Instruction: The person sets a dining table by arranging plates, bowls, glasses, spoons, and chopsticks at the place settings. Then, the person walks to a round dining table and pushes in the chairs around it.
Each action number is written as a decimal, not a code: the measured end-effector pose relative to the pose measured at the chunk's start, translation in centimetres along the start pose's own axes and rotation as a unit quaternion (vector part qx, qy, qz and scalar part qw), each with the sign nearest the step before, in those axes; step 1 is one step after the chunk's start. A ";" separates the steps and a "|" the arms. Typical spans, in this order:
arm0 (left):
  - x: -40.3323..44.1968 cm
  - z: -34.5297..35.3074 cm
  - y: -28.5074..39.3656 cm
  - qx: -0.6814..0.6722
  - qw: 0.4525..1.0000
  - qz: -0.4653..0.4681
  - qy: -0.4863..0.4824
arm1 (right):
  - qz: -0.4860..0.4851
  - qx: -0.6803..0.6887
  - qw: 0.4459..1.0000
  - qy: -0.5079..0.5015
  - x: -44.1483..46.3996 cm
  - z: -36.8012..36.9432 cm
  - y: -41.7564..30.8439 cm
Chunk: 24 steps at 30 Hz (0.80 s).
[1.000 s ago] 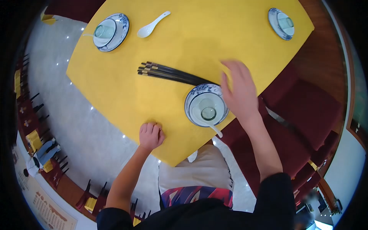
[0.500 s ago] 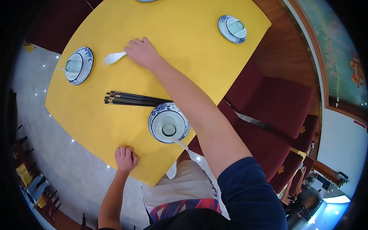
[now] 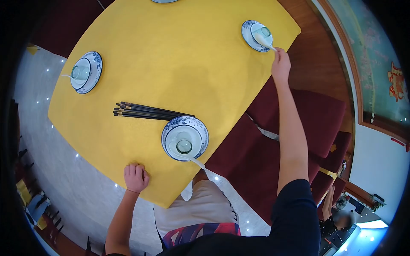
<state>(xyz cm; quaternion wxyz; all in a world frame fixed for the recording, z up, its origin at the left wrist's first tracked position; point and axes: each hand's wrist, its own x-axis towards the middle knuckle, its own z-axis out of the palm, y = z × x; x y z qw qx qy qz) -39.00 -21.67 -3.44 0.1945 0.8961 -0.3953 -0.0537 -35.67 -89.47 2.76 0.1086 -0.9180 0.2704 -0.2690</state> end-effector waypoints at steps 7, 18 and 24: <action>-0.1 0.1 0.2 0.006 1.000 -0.005 0.002 | 0.053 -0.010 0.995 -0.087 3.2 1.2 4.6; 0.0 0.1 -0.3 0.020 1.000 -0.005 0.010 | 0.091 -0.100 0.986 -0.097 4.1 3.8 3.9; 0.1 0.0 -0.3 0.012 1.000 -0.008 0.024 | 0.009 0.093 0.990 -0.102 -6.5 3.4 -11.0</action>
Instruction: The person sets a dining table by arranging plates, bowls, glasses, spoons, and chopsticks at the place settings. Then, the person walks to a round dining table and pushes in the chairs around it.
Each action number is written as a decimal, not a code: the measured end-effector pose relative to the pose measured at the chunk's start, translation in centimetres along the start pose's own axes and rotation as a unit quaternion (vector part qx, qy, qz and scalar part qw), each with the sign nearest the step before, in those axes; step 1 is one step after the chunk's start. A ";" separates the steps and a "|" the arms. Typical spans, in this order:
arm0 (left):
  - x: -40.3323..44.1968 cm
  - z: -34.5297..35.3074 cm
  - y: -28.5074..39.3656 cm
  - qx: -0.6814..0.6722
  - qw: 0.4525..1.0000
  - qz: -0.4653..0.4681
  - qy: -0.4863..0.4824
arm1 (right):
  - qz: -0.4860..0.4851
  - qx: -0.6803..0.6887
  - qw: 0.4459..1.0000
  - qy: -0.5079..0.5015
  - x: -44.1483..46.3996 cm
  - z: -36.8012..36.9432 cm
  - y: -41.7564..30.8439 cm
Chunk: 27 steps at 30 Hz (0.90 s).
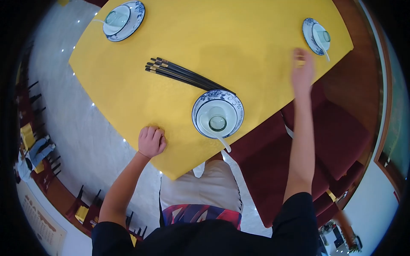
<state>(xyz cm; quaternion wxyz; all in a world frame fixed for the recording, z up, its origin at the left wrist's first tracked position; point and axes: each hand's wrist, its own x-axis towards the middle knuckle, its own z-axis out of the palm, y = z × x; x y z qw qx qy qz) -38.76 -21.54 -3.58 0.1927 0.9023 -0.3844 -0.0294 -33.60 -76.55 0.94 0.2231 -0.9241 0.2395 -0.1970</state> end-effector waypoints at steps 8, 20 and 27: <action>0.1 -0.3 0.0 -0.008 1.000 0.003 -0.009 | -0.138 0.041 0.904 -0.402 -6.6 9.3 -20.7; 0.0 -0.4 -0.1 -0.012 1.000 0.004 0.000 | -0.133 0.025 0.914 -0.383 -7.6 11.8 -22.1; 0.0 -0.7 -0.3 -0.003 1.000 0.003 -0.017 | -0.072 0.090 0.900 -0.421 -4.7 12.9 -22.0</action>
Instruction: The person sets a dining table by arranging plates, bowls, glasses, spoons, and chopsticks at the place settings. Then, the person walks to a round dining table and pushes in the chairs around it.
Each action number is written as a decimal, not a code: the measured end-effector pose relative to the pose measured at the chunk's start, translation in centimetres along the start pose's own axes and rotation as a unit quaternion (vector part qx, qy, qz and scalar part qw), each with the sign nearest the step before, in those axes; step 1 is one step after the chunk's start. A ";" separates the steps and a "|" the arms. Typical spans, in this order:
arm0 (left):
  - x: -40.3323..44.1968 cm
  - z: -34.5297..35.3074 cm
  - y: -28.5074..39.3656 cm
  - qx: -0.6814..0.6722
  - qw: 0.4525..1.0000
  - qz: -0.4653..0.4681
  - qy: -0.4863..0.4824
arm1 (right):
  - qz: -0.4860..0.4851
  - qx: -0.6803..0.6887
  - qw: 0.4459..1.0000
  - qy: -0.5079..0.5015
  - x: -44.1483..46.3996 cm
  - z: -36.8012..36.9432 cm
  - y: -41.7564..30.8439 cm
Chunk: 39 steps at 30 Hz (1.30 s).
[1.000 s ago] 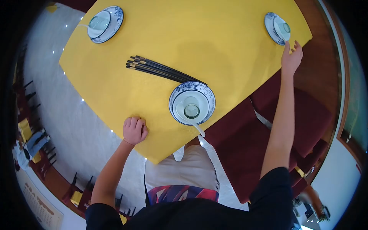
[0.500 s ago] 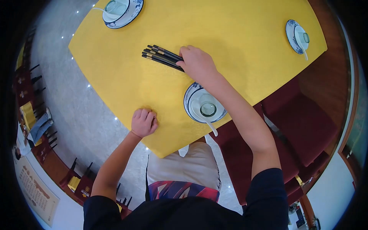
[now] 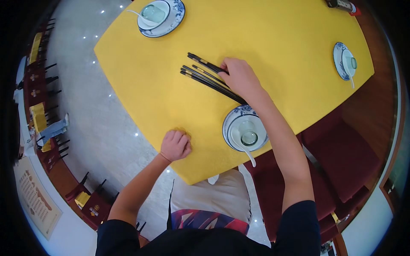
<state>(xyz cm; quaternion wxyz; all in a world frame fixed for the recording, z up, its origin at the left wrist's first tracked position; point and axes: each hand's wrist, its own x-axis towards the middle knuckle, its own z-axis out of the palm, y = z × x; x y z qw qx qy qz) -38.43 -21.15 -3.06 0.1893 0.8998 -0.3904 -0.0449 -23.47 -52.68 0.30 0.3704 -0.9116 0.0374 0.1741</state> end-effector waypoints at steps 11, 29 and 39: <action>0.3 -0.1 -0.1 -0.068 0.997 -0.011 -0.018 | -0.029 0.128 0.982 0.137 -3.8 -4.9 -0.2; 18.6 -7.1 7.3 -0.585 0.776 -0.227 -0.059 | -0.198 -0.064 0.978 -0.005 -11.7 -9.9 -1.2; 15.0 -4.4 8.5 -0.736 0.589 -0.321 -0.092 | -0.031 -0.105 0.895 0.432 -17.2 -9.1 4.8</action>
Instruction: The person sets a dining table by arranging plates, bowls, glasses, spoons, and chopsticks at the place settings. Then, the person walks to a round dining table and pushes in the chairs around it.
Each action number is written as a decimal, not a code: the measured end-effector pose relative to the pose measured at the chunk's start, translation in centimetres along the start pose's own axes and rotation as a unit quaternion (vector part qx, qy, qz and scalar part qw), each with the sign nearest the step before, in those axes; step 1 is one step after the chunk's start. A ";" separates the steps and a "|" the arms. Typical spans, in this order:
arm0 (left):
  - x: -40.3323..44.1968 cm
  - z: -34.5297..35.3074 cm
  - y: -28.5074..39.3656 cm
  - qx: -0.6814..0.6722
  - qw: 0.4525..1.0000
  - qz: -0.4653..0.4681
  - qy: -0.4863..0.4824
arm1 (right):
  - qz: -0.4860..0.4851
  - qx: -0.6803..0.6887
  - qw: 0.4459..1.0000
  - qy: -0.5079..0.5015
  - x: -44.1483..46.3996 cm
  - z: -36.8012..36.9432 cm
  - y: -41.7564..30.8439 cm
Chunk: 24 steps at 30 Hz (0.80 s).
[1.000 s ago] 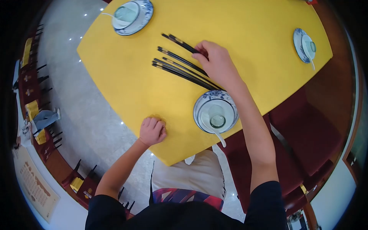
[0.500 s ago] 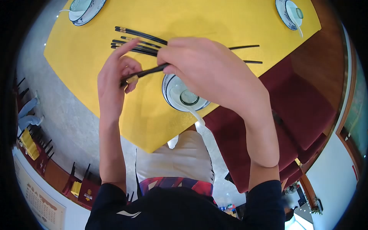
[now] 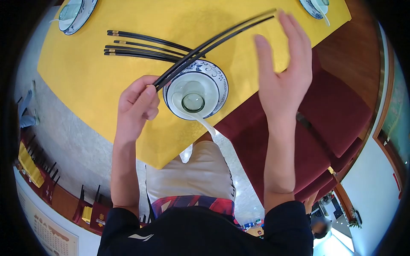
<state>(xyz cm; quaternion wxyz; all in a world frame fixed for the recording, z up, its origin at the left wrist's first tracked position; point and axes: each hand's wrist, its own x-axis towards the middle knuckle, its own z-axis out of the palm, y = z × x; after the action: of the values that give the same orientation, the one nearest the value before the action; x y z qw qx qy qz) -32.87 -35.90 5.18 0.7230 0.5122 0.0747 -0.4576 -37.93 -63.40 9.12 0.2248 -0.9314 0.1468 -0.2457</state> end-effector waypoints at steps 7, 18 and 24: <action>-0.3 5.7 -1.5 0.176 0.982 0.061 -0.009 | 0.400 0.485 0.759 -0.169 -6.8 0.4 -3.0; 4.3 5.5 0.6 0.368 0.861 0.338 -0.097 | 0.262 0.419 0.859 -0.134 -3.6 -2.2 -1.9; 9.9 7.8 5.5 0.109 0.966 0.199 -0.122 | 0.139 0.282 0.886 -0.342 -3.5 -2.2 0.3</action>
<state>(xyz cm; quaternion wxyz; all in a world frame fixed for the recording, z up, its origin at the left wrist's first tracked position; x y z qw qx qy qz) -25.98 -47.69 6.84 0.7429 0.5329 -0.1677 -0.3687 -42.03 -63.06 9.36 0.5461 -0.8251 0.1130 0.0905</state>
